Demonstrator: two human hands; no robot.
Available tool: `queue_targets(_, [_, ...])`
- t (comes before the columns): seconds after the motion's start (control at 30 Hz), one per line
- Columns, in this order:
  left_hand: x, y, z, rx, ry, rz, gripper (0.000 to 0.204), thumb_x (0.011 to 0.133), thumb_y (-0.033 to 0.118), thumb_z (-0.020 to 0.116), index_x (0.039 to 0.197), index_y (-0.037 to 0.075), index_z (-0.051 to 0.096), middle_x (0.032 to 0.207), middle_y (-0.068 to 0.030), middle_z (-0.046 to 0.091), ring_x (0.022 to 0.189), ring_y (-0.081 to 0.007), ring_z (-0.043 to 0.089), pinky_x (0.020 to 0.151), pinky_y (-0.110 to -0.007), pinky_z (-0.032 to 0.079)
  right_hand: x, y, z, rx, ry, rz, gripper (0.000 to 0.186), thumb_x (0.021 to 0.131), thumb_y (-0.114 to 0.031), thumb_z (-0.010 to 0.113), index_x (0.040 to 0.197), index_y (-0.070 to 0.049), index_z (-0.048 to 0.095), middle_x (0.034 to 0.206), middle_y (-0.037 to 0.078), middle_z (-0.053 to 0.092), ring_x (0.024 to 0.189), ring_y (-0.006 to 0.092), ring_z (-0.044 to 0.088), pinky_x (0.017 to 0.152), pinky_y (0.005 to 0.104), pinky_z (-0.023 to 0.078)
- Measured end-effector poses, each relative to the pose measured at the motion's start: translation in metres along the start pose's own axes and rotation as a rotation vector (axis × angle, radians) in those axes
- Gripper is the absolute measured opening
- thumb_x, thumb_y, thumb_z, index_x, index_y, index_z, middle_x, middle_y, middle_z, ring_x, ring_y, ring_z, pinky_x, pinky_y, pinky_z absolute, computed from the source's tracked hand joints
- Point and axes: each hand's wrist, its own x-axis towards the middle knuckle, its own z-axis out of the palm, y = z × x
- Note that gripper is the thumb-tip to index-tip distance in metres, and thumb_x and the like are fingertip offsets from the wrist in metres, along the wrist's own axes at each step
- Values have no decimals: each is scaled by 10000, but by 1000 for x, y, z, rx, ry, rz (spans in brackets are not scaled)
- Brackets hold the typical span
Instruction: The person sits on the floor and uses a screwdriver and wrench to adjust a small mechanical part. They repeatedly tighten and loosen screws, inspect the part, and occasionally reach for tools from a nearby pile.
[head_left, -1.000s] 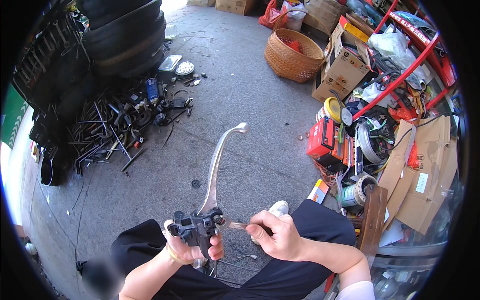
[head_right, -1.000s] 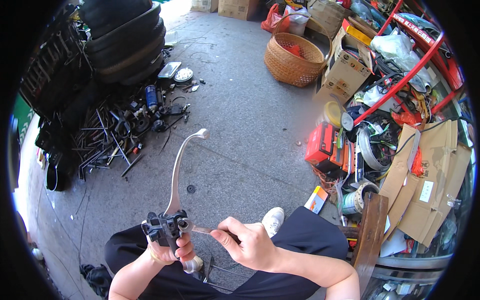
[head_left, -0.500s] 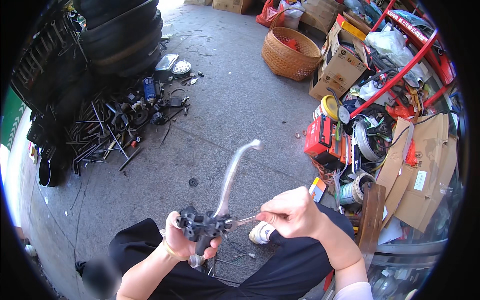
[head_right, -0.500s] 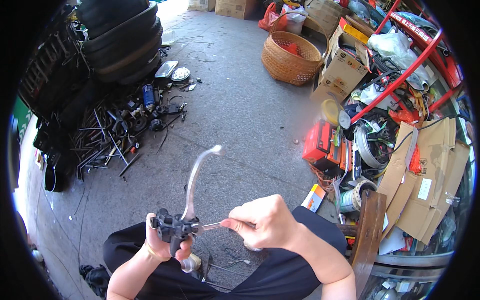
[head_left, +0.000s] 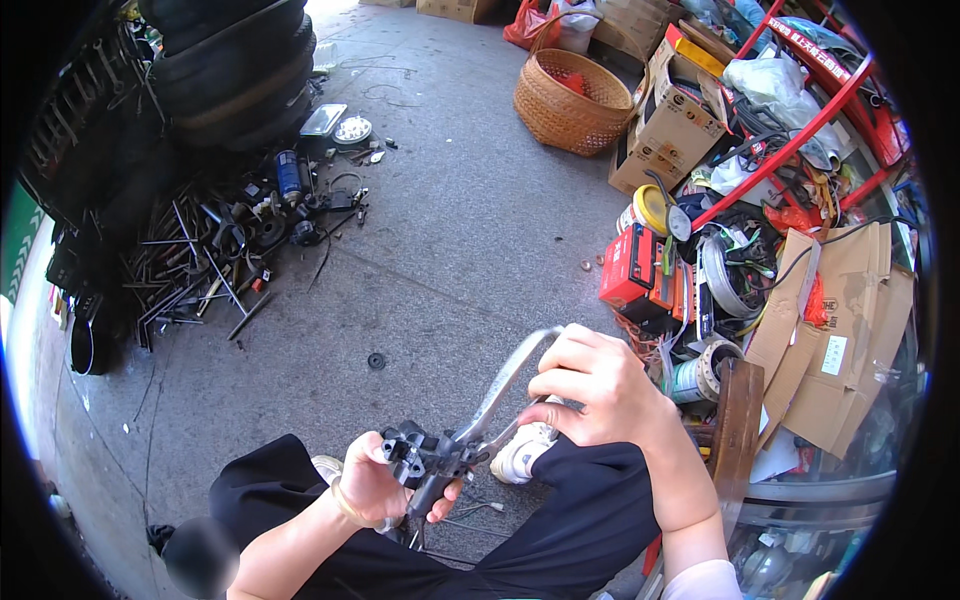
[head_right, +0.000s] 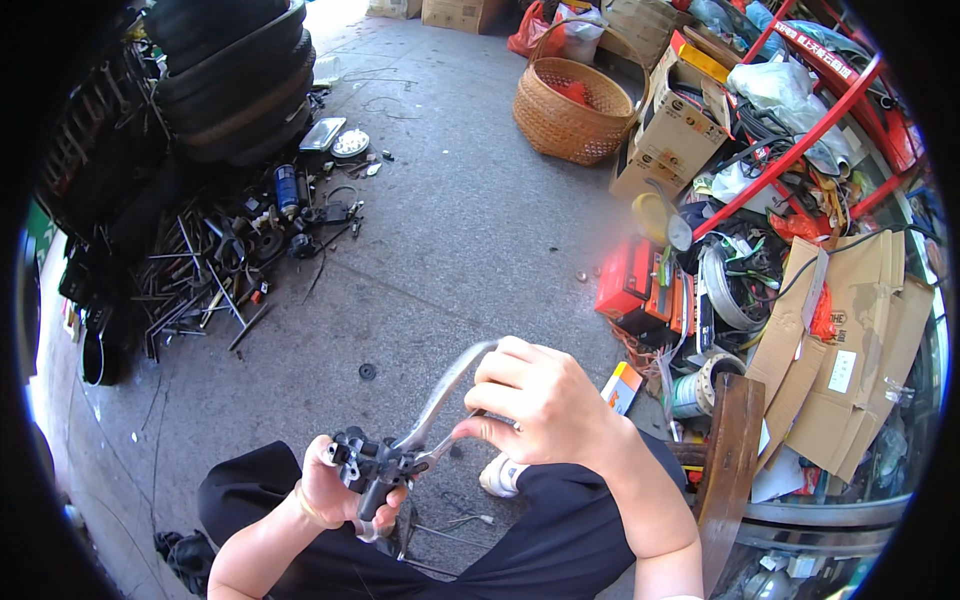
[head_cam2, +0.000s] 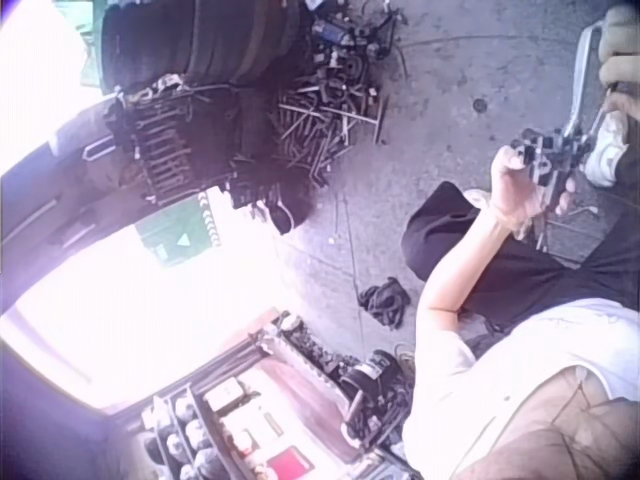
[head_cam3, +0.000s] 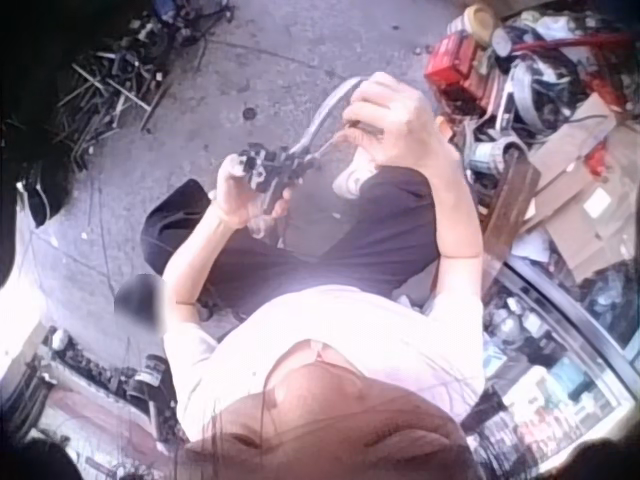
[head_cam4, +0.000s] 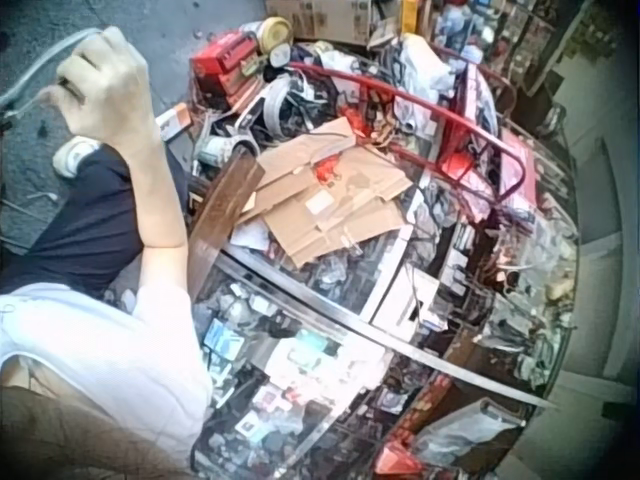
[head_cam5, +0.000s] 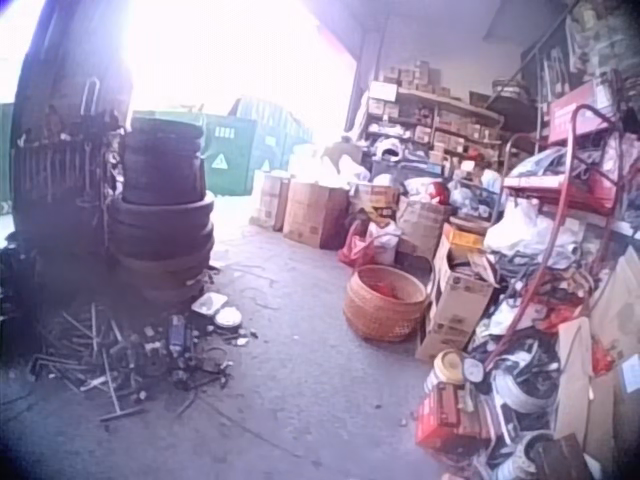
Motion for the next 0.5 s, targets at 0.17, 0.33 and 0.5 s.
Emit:
queue_targets(0.17, [5,7,-5,32,48,-64,663,636,323,468,1118,-131,432,923,-257,568,737,-313,594,671,-363,473,-3,0,-3,-106,-43,-40,218,637,-247,700,698,-91,560,743,1,506,778,180,507,689,300,423])
queue_targets(0.33, [6,8,-12,44,116,-100,632,651,312,456,1129,-100,443,916,-271,572,731,-322,593,669,-375,480,-4,-3,0,-190,-12,-120,210,646,-240,685,732,-88,567,779,-5,507,821,167,506,723,294,413])
queue_targets(0.5, [8,4,-10,24,53,62,673,631,350,476,1125,-105,441,885,-245,576,680,-312,581,642,-368,471,-7,-9,-8,-193,116,-75,199,682,-239,679,738,-83,569,735,3,494,718,176,505,626,308,421])
